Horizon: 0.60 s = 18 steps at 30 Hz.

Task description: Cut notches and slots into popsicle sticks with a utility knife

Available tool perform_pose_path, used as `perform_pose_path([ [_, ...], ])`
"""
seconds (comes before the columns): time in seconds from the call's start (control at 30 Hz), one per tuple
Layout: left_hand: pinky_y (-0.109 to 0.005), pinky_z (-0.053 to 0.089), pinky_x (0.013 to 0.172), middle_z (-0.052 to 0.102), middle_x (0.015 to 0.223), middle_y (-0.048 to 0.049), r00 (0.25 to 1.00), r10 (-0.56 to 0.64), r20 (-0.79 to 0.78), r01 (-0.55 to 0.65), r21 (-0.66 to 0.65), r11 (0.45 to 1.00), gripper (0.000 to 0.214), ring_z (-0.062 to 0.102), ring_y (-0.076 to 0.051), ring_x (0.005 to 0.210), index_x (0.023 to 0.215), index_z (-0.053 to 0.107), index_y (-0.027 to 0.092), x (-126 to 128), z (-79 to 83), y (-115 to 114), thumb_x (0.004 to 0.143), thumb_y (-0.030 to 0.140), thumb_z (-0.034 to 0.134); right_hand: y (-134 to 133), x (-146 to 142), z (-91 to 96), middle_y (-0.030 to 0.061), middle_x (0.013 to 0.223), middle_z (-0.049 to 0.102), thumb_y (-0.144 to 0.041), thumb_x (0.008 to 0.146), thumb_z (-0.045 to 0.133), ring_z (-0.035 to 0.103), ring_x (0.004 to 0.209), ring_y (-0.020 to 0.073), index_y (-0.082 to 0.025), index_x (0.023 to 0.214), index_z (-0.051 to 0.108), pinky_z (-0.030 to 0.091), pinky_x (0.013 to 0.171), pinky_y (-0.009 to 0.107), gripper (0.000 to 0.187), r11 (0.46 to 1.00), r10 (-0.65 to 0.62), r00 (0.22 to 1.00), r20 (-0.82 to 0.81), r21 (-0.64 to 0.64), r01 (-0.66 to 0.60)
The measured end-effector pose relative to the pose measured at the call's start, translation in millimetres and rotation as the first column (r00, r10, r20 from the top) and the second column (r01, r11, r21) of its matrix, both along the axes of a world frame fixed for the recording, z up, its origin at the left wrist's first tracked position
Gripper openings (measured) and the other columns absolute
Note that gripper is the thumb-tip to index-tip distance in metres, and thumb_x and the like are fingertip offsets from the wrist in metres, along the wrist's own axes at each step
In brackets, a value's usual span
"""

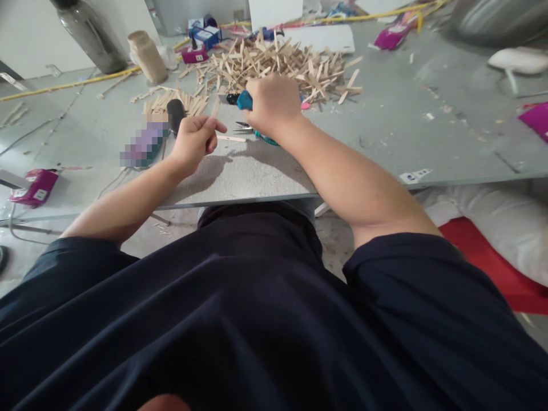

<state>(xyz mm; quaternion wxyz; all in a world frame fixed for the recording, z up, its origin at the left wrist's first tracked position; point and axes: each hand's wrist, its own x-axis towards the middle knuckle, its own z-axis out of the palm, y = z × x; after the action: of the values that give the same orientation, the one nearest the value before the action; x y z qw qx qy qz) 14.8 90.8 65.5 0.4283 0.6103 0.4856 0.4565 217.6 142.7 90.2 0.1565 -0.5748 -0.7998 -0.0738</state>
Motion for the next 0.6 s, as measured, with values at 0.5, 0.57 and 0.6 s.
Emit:
perform_pose_path([
  [0.5,-0.028,0.029,0.052,0.044,0.043,0.0072,0.999,-0.015,-0.034,0.015,0.011,1.000,0.044,0.031,-0.009,0.042,0.076,0.067,0.021,-3.0,-5.3,2.1,0.117,0.018,0.050,0.3,-1.7,-1.3,0.0143,0.124,0.084,-0.044,0.105,0.053,0.069,0.108,0.0350,-0.029,0.123,0.079,0.045,0.083,0.048,0.035,0.999,-0.026,0.999,0.041,0.028,0.025],
  [0.57,-0.030,0.030,0.054,0.044,0.043,0.0067,1.000,-0.011,-0.029,0.011,0.006,1.000,0.045,0.031,-0.010,0.042,0.076,0.067,0.022,-3.9,-7.0,3.2,0.117,0.019,0.049,-0.3,0.7,0.4,0.0143,0.125,0.084,-0.048,0.106,0.051,0.068,0.113,0.0375,-0.030,0.126,0.079,0.046,0.086,0.050,0.039,1.000,0.003,0.999,0.035,-0.009,-0.002],
  [0.6,-0.031,0.030,0.054,0.044,0.043,0.0066,1.000,-0.009,-0.027,0.009,0.010,1.000,0.045,0.031,-0.011,0.042,0.076,0.067,0.022,-4.3,-7.9,4.1,0.117,0.019,0.048,-1.6,0.5,0.8,0.0136,0.125,0.085,-0.049,0.105,0.052,0.068,0.116,0.0398,-0.033,0.127,0.079,0.046,0.087,0.052,0.039,0.999,0.031,0.999,0.031,-0.031,-0.030],
])
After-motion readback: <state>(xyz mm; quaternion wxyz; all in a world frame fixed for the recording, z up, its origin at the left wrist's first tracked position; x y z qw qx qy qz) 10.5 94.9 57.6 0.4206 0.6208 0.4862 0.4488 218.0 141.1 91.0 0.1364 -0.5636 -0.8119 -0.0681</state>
